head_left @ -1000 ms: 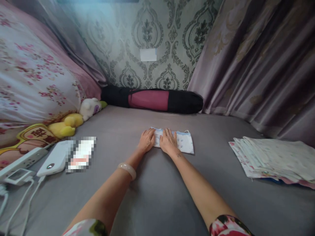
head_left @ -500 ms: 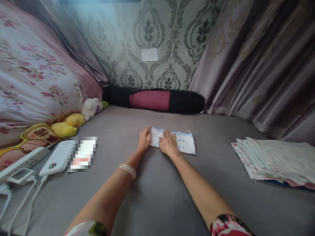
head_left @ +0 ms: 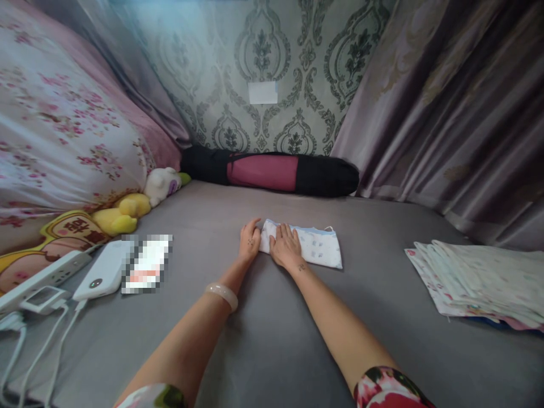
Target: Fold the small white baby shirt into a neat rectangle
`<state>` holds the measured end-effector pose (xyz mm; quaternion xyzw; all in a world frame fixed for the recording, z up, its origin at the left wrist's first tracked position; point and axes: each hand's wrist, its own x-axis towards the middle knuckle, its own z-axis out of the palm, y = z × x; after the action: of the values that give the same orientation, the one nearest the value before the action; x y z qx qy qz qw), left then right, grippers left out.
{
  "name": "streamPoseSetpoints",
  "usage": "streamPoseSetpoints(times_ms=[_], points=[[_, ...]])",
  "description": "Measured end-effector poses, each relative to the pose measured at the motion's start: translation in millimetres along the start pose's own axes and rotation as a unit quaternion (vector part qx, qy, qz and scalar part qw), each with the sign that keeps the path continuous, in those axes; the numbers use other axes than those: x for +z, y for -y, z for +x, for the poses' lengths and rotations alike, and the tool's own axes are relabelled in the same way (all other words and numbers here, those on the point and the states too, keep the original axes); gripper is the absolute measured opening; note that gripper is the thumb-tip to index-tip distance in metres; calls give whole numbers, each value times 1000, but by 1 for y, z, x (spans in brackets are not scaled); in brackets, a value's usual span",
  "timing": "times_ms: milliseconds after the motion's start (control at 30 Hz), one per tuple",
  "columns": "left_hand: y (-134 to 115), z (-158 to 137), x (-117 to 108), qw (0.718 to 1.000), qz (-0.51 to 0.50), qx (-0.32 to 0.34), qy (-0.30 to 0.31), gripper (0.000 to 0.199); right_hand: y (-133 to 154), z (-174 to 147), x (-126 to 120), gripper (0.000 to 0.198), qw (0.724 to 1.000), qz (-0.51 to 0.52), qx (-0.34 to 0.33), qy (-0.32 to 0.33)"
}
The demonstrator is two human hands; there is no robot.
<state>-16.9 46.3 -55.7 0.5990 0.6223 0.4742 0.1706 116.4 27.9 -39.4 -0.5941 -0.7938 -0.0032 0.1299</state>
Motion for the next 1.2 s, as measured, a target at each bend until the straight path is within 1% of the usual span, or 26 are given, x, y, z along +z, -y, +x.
streamPoseSetpoints(times_ms=[100,167,300,433,500,600,800,900,1000,1100,1200], points=[[0,0,-1,1000,-14,-6,-16,44,2,4,-3,54,1000,1,3,18],[1,0,-2,999,-20,-10,-28,44,6,8,-6,54,1000,8,1,18],[0,0,-3,998,-35,-18,-45,42,21,17,-10,53,999,29,-30,12],[-4,-1,-3,997,-46,-21,-53,41,29,19,-8,52,997,39,-42,45],[-5,-2,-4,997,-47,-19,-50,41,30,18,-6,52,997,42,-38,59],[-8,-3,-5,998,-35,-16,-41,42,29,17,-4,51,997,43,-38,60],[-17,-5,-8,1000,14,-7,-3,42,26,19,-6,53,995,56,-42,76],[-19,-6,-7,999,47,13,22,42,18,13,-12,52,997,54,-40,41],[-18,-9,-4,994,86,52,48,41,2,3,-18,51,999,31,-29,0],[-18,-14,-2,981,133,116,80,40,-15,-6,-21,50,1000,14,-28,-5],[-20,-17,0,959,179,178,128,42,-27,-10,-19,50,999,10,-38,-3]])
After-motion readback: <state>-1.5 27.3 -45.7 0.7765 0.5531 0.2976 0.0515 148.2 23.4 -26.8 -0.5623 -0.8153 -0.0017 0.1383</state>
